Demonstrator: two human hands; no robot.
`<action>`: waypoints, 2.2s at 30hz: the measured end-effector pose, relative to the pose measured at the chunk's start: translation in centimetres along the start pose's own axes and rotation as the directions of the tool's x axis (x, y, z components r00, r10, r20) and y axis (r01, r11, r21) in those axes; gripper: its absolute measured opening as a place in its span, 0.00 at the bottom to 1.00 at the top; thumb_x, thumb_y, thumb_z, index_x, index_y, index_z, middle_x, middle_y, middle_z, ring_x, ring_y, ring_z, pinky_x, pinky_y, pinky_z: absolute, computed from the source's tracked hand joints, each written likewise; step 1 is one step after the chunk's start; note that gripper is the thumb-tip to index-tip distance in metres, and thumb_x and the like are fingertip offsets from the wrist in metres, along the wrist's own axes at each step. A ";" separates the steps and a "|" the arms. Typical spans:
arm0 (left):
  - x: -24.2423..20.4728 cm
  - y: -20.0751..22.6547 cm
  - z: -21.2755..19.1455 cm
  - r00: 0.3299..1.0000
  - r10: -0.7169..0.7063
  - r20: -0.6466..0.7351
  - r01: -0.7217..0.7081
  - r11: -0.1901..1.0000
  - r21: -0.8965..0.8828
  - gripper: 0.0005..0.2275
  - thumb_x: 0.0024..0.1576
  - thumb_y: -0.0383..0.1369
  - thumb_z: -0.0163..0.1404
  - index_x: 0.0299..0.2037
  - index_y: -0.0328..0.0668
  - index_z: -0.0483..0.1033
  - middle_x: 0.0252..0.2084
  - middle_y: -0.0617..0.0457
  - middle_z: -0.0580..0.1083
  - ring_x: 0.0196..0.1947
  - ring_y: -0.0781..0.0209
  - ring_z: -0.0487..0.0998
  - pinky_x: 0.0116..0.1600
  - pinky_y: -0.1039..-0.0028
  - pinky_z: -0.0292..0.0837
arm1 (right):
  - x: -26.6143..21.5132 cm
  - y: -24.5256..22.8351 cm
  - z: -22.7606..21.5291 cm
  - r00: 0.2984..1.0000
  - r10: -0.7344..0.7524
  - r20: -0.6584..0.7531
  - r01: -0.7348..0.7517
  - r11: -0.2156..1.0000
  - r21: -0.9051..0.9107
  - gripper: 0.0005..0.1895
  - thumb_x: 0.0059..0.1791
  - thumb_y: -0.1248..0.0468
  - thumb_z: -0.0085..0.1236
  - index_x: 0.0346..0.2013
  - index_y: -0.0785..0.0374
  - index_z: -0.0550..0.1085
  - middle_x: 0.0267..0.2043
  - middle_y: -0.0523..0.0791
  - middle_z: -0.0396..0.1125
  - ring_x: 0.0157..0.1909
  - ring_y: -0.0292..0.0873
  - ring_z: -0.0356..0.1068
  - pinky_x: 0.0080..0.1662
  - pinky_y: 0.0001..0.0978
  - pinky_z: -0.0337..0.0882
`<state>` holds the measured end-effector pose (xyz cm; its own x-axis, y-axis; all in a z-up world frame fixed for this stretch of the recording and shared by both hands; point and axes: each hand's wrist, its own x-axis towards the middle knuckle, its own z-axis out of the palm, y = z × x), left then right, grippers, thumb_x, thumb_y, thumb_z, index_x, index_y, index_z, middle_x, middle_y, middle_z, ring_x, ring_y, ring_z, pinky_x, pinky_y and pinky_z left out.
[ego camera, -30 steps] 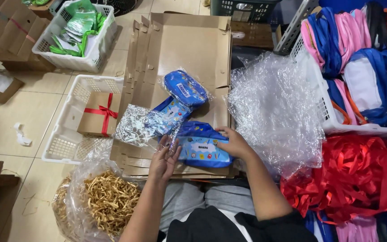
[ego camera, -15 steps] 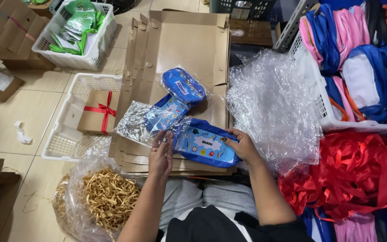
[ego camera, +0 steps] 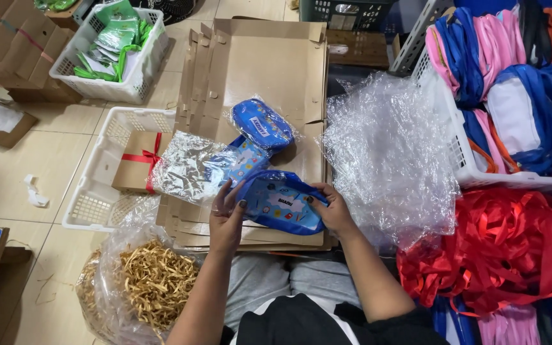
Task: The person wraps blue rectangular items in bubble wrap and places them on a table. They then assemble a cardboard box, fill it with shredded paper, and pack the wrapped items inside before closing the box.
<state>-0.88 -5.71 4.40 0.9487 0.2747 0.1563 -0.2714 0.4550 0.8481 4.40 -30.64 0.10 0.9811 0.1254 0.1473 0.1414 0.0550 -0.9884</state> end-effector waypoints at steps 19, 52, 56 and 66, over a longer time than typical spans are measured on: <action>1.1 4.2 2.7 0.919 0.011 0.395 -0.210 0.860 0.464 0.22 0.54 0.19 0.54 0.61 0.36 0.74 0.57 0.39 0.77 0.62 0.49 0.73 0.64 0.56 0.67 | 2.5 -6.2 1.0 0.888 -0.237 0.394 0.187 0.969 0.160 0.55 0.39 0.63 0.73 0.73 0.67 0.52 0.77 0.59 0.47 0.77 0.62 0.40 0.69 0.70 0.37; 3.9 -5.3 -1.3 0.931 -0.360 0.063 0.287 0.828 0.482 0.04 0.61 0.31 0.56 0.42 0.42 0.82 0.35 0.49 0.82 0.38 0.62 0.82 0.46 0.67 0.79 | 2.4 0.8 -0.2 0.932 0.303 0.199 -0.297 0.953 -0.061 0.23 0.43 0.73 0.69 0.53 0.69 0.76 0.48 0.56 0.75 0.50 0.50 0.75 0.53 0.45 0.75; 3.1 -1.9 2.0 0.892 -0.411 -0.185 0.428 0.902 0.058 0.05 0.62 0.31 0.54 0.42 0.39 0.74 0.30 0.50 0.76 0.31 0.56 0.82 0.41 0.63 0.81 | 1.5 1.6 -0.9 0.902 0.252 0.350 -0.334 0.922 0.197 0.40 0.37 0.72 0.76 0.63 0.61 0.70 0.54 0.48 0.73 0.54 0.42 0.73 0.57 0.36 0.75; 1.3 -3.3 2.1 0.904 -0.422 -0.065 0.414 0.904 -0.109 0.06 0.62 0.29 0.54 0.47 0.41 0.75 0.37 0.49 0.78 0.37 0.58 0.82 0.48 0.56 0.81 | 0.2 -4.1 2.4 0.933 0.299 0.198 -0.352 0.871 0.342 0.30 0.40 0.72 0.73 0.56 0.63 0.74 0.41 0.49 0.75 0.42 0.43 0.75 0.45 0.34 0.79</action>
<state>1.63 -8.66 2.86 0.9619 0.1114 -0.2495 0.1298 0.6174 0.7759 3.67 -28.44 4.30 0.9318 0.3298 -0.1513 -0.2674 0.3423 -0.9008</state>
